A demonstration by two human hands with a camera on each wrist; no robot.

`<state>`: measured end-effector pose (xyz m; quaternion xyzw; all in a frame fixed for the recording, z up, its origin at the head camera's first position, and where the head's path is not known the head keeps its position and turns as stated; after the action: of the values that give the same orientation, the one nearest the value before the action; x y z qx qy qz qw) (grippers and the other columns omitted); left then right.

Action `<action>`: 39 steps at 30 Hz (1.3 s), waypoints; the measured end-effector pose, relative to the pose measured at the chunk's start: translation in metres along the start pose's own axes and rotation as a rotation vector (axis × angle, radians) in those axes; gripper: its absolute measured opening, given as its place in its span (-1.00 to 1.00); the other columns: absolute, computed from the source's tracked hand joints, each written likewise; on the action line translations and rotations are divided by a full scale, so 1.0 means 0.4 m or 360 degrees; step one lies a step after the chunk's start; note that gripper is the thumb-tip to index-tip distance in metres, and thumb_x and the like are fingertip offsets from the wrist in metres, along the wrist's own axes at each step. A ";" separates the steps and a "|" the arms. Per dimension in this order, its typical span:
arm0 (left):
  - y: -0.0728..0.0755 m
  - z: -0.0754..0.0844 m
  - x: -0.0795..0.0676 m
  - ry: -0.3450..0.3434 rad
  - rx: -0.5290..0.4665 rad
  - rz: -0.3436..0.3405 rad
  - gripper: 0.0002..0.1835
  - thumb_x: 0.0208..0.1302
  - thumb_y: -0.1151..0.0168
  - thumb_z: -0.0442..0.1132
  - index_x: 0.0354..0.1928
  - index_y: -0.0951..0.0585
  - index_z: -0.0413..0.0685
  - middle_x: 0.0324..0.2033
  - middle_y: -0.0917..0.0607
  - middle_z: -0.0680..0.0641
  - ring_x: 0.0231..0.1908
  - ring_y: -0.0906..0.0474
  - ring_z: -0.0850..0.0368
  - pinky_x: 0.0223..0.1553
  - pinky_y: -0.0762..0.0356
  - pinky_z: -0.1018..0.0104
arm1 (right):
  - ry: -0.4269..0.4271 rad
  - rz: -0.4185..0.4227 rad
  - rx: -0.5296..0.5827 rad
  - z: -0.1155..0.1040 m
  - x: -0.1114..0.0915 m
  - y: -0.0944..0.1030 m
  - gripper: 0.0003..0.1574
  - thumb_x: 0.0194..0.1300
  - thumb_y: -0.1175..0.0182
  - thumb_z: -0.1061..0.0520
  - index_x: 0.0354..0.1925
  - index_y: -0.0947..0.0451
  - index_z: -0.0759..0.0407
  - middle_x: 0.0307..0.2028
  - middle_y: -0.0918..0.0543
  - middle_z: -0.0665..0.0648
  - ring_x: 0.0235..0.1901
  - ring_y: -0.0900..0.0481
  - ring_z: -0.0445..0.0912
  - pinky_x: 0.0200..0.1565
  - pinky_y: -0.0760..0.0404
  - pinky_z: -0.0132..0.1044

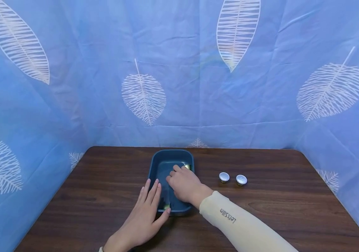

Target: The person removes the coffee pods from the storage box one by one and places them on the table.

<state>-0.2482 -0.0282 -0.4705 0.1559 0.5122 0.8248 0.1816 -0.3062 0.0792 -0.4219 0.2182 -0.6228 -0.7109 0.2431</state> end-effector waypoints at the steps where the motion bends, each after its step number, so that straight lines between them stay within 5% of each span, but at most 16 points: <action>1: 0.000 0.000 0.000 0.0001 -0.0001 0.0000 -0.07 0.64 0.08 0.32 0.72 -0.08 -0.18 0.75 0.03 -0.17 0.75 0.30 -0.24 0.69 0.10 -0.31 | 0.0010 0.0008 -0.0035 -0.003 0.001 0.000 -0.47 0.40 -0.49 -0.03 0.25 -0.73 0.11 0.14 -0.82 0.10 0.07 -0.60 0.00 0.26 -0.70 -0.06; 9: 0.003 0.001 -0.003 0.0019 -0.0008 -0.0020 -0.07 0.63 0.07 0.33 0.73 -0.08 -0.16 0.76 0.03 -0.16 0.75 0.30 -0.24 0.69 0.10 -0.32 | 0.0019 0.0012 -0.0035 -0.013 0.001 -0.007 -0.61 0.44 -0.45 0.03 0.18 -0.78 0.08 0.02 -0.85 0.08 -0.12 -0.61 -0.07 0.09 -0.73 -0.20; 19: 0.001 -0.001 -0.005 0.0014 -0.0010 -0.0007 -0.07 0.64 0.09 0.33 0.74 -0.03 -0.13 0.76 0.09 -0.13 0.76 0.36 -0.20 0.70 0.12 -0.30 | 0.0033 -0.0009 -0.0043 -0.015 0.004 -0.026 -0.68 0.42 -0.47 0.00 0.09 -0.83 0.00 0.04 -0.84 0.07 -0.09 -0.64 -0.06 0.11 -0.74 -0.17; 27: 0.001 -0.005 -0.003 0.0027 -0.0016 -0.0029 -0.07 0.63 0.08 0.33 0.74 -0.02 -0.11 0.76 0.10 -0.12 0.76 0.38 -0.17 0.71 0.14 -0.28 | 0.0002 0.0034 0.0124 -0.004 -0.003 -0.020 -0.85 0.40 -0.47 0.12 -0.07 -0.86 0.04 -0.22 -0.85 0.04 -0.16 -0.82 -0.10 0.08 -0.82 -0.10; 39: 0.003 -0.001 -0.004 0.0012 -0.0019 -0.0026 -0.07 0.63 0.06 0.32 0.72 -0.06 -0.18 0.75 0.04 -0.18 0.75 0.32 -0.22 0.70 0.10 -0.30 | -0.0052 -0.0095 0.0364 0.009 -0.011 -0.027 -0.87 0.42 -0.44 0.20 -0.09 -0.85 0.10 -0.26 -0.83 0.04 -0.20 -0.80 -0.16 0.03 -0.83 -0.15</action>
<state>-0.2469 -0.0296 -0.4698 0.1474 0.5092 0.8270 0.1873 -0.3056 0.0858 -0.4321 0.2512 -0.6970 -0.6456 0.1852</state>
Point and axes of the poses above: each hand's wrist, its own x-axis towards the middle knuckle, its own y-axis out of the back of the hand, z = x × y, the point moved 8 cm from there along x, towards the middle knuckle
